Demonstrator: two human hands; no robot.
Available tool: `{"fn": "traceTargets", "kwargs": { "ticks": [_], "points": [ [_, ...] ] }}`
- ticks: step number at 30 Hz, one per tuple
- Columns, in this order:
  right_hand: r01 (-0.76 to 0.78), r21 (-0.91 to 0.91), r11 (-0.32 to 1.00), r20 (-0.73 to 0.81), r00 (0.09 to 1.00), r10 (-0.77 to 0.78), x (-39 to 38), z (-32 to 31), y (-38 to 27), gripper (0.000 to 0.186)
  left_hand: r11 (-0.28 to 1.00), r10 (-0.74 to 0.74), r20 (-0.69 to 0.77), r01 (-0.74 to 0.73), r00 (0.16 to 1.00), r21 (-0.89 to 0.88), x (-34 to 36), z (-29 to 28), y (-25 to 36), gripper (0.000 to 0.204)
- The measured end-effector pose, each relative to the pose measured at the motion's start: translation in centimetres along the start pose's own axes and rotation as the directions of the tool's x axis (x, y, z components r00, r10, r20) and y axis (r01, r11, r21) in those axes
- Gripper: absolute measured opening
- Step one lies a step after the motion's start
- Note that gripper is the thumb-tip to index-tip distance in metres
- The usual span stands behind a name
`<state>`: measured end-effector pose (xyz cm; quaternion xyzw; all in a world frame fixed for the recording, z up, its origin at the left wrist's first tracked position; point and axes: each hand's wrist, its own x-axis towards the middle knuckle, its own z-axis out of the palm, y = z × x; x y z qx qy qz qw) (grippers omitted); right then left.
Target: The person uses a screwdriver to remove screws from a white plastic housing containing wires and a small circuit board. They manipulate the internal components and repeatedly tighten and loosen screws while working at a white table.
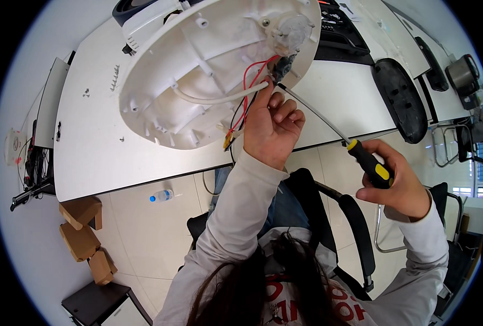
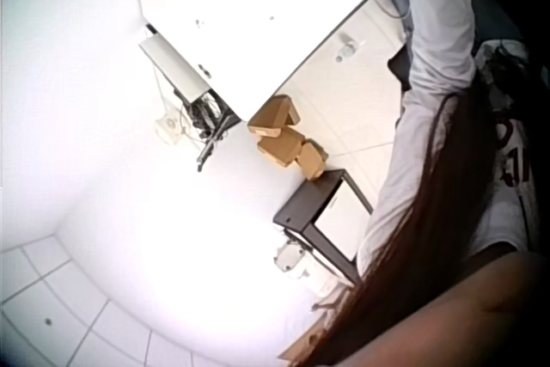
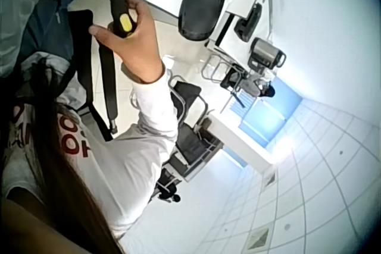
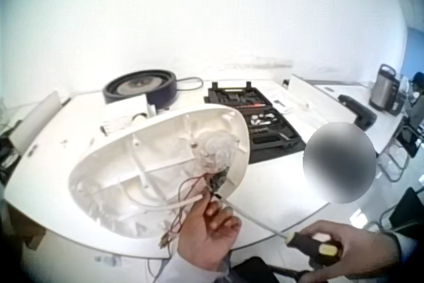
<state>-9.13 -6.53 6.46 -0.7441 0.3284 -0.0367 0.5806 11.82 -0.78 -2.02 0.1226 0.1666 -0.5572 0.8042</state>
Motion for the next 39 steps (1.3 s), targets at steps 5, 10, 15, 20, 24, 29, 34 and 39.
{"fn": "traceTargets", "kwargs": {
  "ticks": [5,10,15,20,24,29,34,39],
  "points": [
    [0.185,-0.784,0.593,-0.164,0.859,-0.486,0.2,0.6,-0.8,0.03,1.0,0.002,0.004,-0.002,1.0,0.012,-0.1,0.0,0.0,0.018],
    [0.162,-0.666,0.728,-0.182,0.911,-0.37,-0.4,1.6,-0.4,0.021,1.0,0.026,0.028,-0.026,0.999,0.008,0.1,-0.3,-0.5,0.021],
    [-0.383,0.664,0.642,0.259,0.923,0.284,0.3,0.0,-0.2,0.036,0.999,0.029,0.029,-0.029,0.999,0.016,-0.1,-0.2,-0.4,0.021],
    [-0.278,0.521,0.807,0.217,0.958,0.19,0.1,0.1,-0.5,0.048,1.0,-0.009,0.039,0.009,0.999,0.016,0.0,-0.4,0.1,0.018],
    [0.061,-0.184,0.981,-0.186,0.978,-0.095,0.0,1.2,-0.3,0.04,0.999,-0.037,0.102,0.036,0.994,0.004,0.0,-0.9,0.3,0.013],
    [0.182,-0.872,0.454,-0.116,0.824,-0.554,0.0,1.7,-0.3,0.028,0.998,-0.054,0.158,0.058,0.986,-0.019,-0.1,-1.5,0.6,0.01],
    [0.166,-0.806,0.568,-0.133,0.885,-0.447,-0.4,3.0,-0.4,0.021,0.995,-0.074,0.195,0.085,0.978,-0.049,0.1,-1.8,0.6,0.011],
    [-0.282,0.607,0.743,0.136,0.958,0.253,0.2,0.4,-0.8,0.021,0.994,-0.073,0.21,0.088,0.975,-0.066,0.0,-1.9,0.5,0.011]
  ]
}}
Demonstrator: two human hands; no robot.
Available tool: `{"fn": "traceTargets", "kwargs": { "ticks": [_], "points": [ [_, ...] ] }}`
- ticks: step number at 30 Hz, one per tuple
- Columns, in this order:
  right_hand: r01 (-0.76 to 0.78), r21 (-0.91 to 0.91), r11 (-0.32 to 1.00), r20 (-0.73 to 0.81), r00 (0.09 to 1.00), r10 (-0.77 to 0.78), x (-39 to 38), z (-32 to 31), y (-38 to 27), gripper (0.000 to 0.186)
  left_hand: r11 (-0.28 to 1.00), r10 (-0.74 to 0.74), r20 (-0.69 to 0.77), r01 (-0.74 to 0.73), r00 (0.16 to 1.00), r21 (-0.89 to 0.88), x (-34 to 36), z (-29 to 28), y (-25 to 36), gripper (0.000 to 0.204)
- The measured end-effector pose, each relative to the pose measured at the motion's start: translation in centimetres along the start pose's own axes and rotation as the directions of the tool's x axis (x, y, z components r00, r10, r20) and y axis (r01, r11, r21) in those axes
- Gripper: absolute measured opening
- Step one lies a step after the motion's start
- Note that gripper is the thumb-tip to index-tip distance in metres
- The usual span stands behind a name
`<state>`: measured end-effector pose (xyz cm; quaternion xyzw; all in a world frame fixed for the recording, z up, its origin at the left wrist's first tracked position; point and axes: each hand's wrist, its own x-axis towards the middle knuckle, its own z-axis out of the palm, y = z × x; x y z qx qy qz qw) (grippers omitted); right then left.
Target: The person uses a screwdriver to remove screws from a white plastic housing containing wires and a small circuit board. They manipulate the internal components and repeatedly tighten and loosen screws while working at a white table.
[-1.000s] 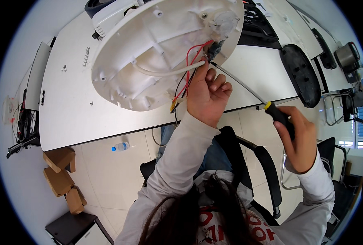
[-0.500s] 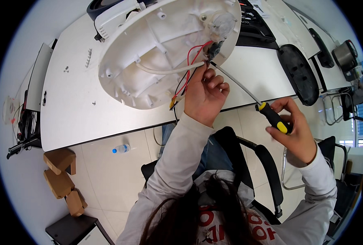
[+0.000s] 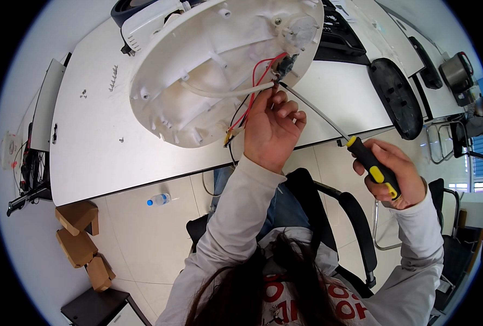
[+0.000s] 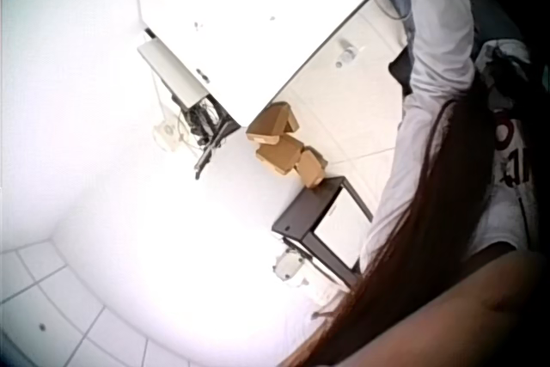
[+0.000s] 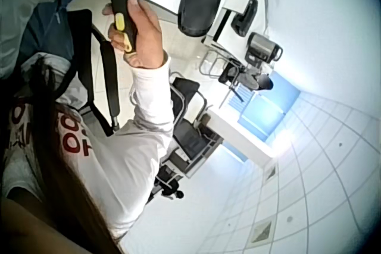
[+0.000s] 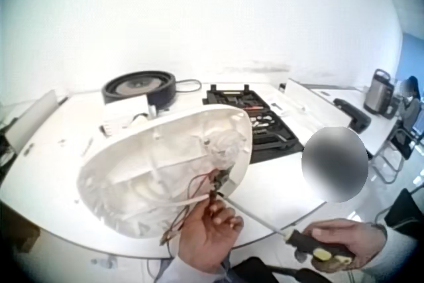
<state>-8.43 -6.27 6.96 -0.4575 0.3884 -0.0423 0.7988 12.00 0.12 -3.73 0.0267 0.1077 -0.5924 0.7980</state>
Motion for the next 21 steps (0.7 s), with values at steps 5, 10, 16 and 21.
{"fn": "traceTargets", "kwargs": {
  "ticks": [5,10,16,21],
  "points": [
    [0.057,0.109,0.992,0.093,0.993,-0.067,0.2,-0.2,1.2,0.038,1.0,-0.023,0.043,0.024,0.999,-0.02,0.2,-0.4,0.3,0.011],
    [0.344,-0.938,-0.039,0.301,0.756,-0.581,0.8,0.1,1.5,0.03,1.0,-0.014,0.018,0.014,1.0,-0.005,-0.2,0.0,0.3,0.011],
    [0.167,-0.98,-0.108,0.195,0.704,-0.683,0.7,1.3,2.8,0.028,1.0,-0.007,0.037,0.006,0.999,0.011,-0.2,-0.2,0.3,0.012],
    [0.042,-0.049,0.998,0.057,0.998,-0.04,0.4,0.0,2.0,0.03,1.0,-0.019,0.054,0.02,0.998,-0.021,-0.4,0.0,0.3,0.014]
  ]
}}
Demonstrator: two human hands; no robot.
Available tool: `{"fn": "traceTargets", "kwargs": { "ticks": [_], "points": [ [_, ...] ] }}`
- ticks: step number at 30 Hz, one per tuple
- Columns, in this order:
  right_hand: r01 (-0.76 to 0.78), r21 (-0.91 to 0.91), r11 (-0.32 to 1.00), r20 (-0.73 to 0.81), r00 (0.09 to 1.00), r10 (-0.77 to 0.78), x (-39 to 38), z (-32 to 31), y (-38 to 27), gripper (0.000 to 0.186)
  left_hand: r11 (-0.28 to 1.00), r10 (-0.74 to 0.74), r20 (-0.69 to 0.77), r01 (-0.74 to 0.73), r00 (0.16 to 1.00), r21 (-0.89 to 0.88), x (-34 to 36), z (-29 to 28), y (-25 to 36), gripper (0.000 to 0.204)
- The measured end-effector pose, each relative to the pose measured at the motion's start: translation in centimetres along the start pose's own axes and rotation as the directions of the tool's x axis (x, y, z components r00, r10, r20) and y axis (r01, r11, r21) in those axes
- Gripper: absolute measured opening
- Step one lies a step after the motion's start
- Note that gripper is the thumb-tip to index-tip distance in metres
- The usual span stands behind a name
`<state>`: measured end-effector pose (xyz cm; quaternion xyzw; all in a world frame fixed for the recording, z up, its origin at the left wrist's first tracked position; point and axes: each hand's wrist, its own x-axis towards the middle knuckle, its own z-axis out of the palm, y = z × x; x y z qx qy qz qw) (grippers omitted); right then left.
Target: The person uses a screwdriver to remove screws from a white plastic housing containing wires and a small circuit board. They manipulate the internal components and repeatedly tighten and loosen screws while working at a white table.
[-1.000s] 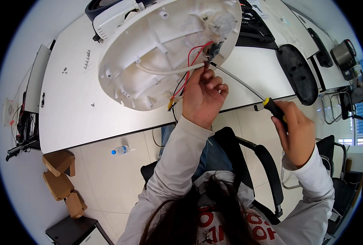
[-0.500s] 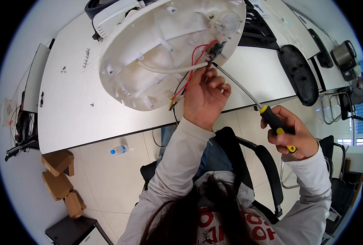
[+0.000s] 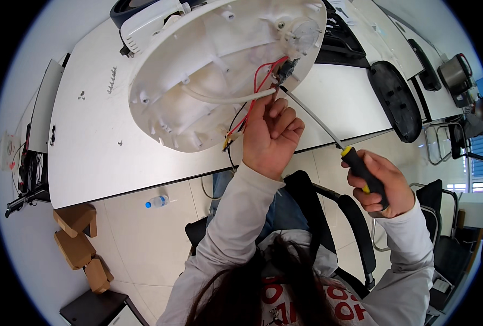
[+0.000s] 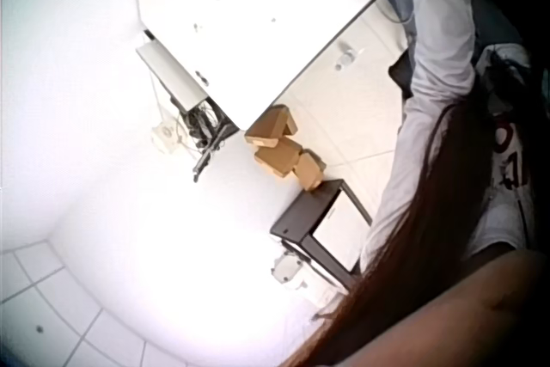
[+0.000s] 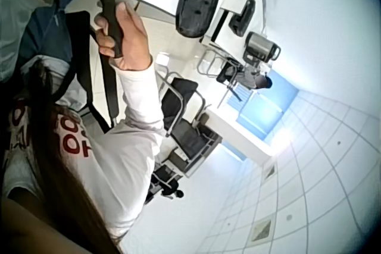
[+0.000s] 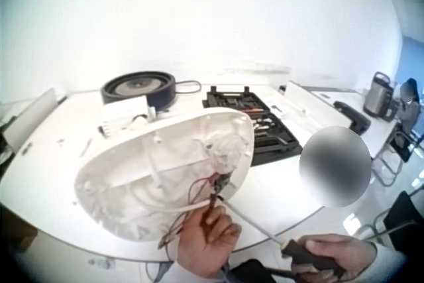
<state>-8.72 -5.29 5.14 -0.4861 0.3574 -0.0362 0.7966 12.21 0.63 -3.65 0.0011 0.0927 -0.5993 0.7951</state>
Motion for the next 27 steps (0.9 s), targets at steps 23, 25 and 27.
{"fn": "traceTargets", "kwargs": {
  "ticks": [23,25,27],
  "points": [
    [-0.263,0.638,0.723,0.23,0.962,0.147,0.1,-0.8,1.8,0.036,0.998,-0.049,0.055,0.051,0.997,-0.029,0.0,-0.3,0.2,0.008],
    [-0.121,0.479,0.87,0.118,0.99,0.073,-0.3,0.1,1.1,0.035,0.998,-0.048,0.05,0.049,0.998,-0.035,0.0,-0.3,0.3,0.01],
    [0.145,-0.177,0.974,-0.08,0.984,-0.161,-0.4,0.7,0.9,0.036,0.998,-0.049,0.056,0.051,0.997,-0.036,0.0,-0.2,0.4,0.012]
  ]
}}
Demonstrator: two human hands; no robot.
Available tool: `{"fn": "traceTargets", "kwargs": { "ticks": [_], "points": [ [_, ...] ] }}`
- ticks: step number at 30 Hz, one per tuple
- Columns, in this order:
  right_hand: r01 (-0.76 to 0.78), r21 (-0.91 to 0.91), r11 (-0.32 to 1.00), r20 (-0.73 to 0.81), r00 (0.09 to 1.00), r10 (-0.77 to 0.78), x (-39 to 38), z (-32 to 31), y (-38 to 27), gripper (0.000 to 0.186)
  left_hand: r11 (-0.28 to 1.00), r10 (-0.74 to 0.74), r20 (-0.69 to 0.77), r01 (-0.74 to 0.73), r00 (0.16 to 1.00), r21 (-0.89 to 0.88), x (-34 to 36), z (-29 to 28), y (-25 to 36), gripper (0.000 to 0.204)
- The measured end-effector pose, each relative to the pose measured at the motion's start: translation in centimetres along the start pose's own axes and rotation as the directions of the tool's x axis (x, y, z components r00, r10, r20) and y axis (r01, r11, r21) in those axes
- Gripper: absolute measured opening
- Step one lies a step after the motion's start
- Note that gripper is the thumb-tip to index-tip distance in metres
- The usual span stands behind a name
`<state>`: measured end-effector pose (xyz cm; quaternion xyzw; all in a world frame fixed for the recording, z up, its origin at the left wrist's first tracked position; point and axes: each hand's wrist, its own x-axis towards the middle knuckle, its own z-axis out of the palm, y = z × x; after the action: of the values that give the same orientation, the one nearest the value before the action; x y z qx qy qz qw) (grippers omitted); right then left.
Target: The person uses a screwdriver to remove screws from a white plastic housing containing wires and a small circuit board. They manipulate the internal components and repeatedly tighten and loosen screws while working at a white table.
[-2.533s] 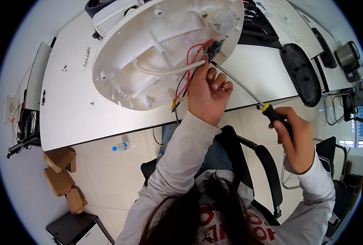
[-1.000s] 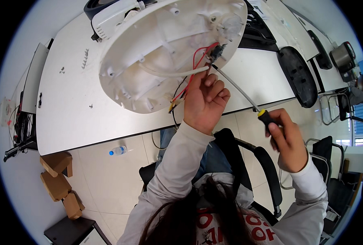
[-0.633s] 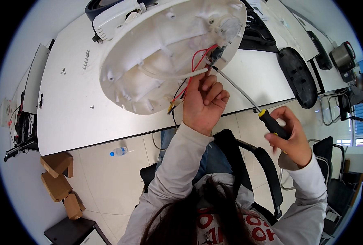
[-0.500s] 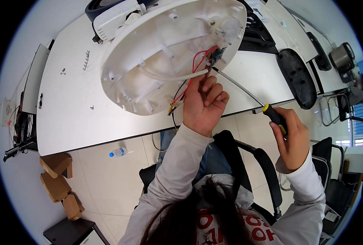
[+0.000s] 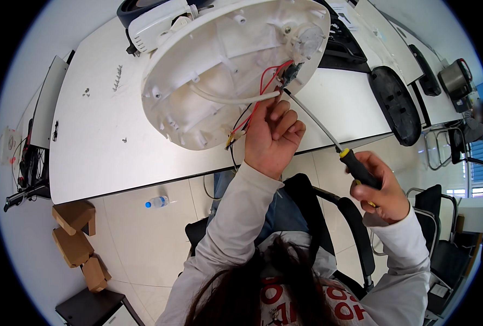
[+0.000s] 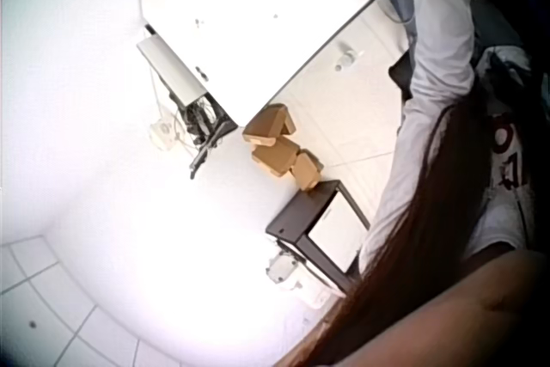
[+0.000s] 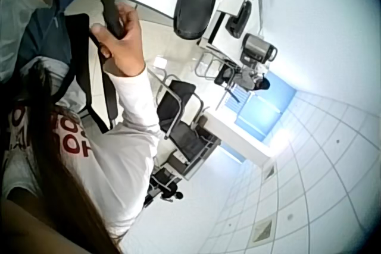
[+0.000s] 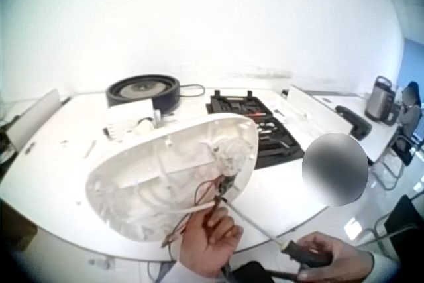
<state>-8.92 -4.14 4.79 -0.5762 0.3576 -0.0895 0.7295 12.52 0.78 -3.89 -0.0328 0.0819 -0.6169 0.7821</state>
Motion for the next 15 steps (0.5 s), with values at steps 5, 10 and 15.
{"fn": "traceTargets", "kwargs": {
  "ticks": [5,10,15],
  "points": [
    [0.28,-0.924,0.26,0.068,0.79,-0.61,0.4,0.2,0.1,0.024,1.0,-0.004,-0.002,0.004,1.0,-0.003,-0.1,0.0,0.1,0.015],
    [0.172,-0.791,0.587,-0.112,0.902,-0.416,-0.1,0.9,0.3,0.023,1.0,-0.01,0.016,0.009,1.0,0.011,0.0,-0.2,0.0,0.014],
    [-0.243,0.429,0.87,0.183,0.967,0.18,0.6,-1.3,1.2,0.035,1.0,-0.004,0.036,0.003,0.999,0.014,-0.1,-0.2,0.0,0.018]
  ]
}}
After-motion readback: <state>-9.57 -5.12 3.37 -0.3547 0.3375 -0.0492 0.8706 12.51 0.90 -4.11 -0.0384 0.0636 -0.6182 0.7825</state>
